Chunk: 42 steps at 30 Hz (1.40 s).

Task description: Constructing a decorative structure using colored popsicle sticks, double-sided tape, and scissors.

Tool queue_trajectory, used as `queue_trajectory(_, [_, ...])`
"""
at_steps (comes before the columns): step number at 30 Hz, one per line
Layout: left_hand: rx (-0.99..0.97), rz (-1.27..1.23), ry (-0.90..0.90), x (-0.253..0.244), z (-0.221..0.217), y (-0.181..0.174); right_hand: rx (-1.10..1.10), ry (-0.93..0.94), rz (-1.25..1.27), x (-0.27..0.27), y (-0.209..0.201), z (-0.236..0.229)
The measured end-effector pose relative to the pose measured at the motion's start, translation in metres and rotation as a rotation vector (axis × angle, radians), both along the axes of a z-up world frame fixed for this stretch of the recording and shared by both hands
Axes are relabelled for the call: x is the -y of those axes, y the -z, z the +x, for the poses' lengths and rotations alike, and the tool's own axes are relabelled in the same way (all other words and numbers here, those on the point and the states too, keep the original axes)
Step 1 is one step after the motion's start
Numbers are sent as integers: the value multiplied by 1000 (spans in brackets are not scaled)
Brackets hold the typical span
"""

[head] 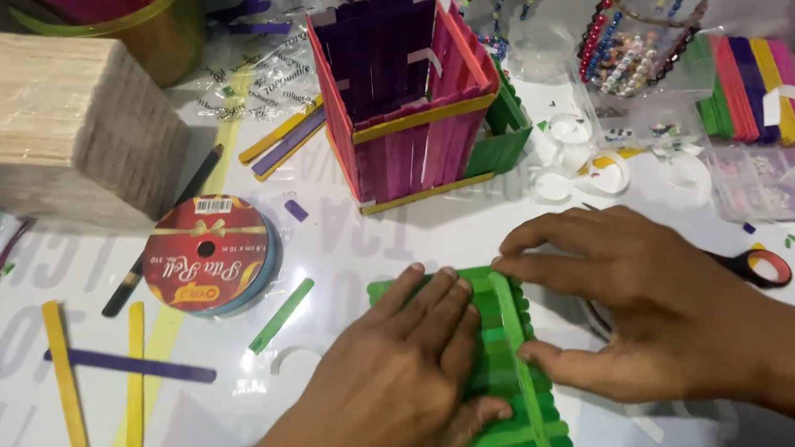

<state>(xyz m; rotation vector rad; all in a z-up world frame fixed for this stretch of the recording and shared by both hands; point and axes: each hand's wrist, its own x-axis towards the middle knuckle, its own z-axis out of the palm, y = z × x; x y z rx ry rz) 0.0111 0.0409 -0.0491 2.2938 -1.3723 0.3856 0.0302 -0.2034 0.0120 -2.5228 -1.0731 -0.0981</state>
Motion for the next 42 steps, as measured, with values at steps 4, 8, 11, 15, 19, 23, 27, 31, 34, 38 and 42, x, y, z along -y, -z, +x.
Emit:
queue_trajectory(4, [-4,-72,11,1,2,15,-3,40,-36,-6,11,4])
queue_trajectory(8, [4,-57,-2,3,3,24,-21,30,-57,-6,17,8])
queue_trajectory(11, [-7,-107,16,2,4,27,-32,21,-41,-7,20,10])
queue_trajectory(15, [-32,-126,16,3,4,27,-57,51,-85,-7,20,8])
queue_trajectory(19, [-23,-150,-6,6,2,24,-38,35,-90,-9,17,7])
queue_trajectory(23, [-29,-148,0,6,3,24,-53,43,-98,-9,16,7])
queue_trajectory(27, [-34,-151,6,5,3,23,-100,49,-130,-9,14,7])
queue_trajectory(31, [-40,-155,1,5,2,23,-119,80,-176,-7,17,5])
queue_trajectory(34, [-24,-151,-2,5,2,23,-125,93,-150,-8,18,6])
queue_trajectory(38, [-25,-144,-2,5,2,25,-116,97,-124,-8,19,8])
queue_trajectory(42, [-31,-136,9,4,3,25,-167,103,-147,-6,17,9])
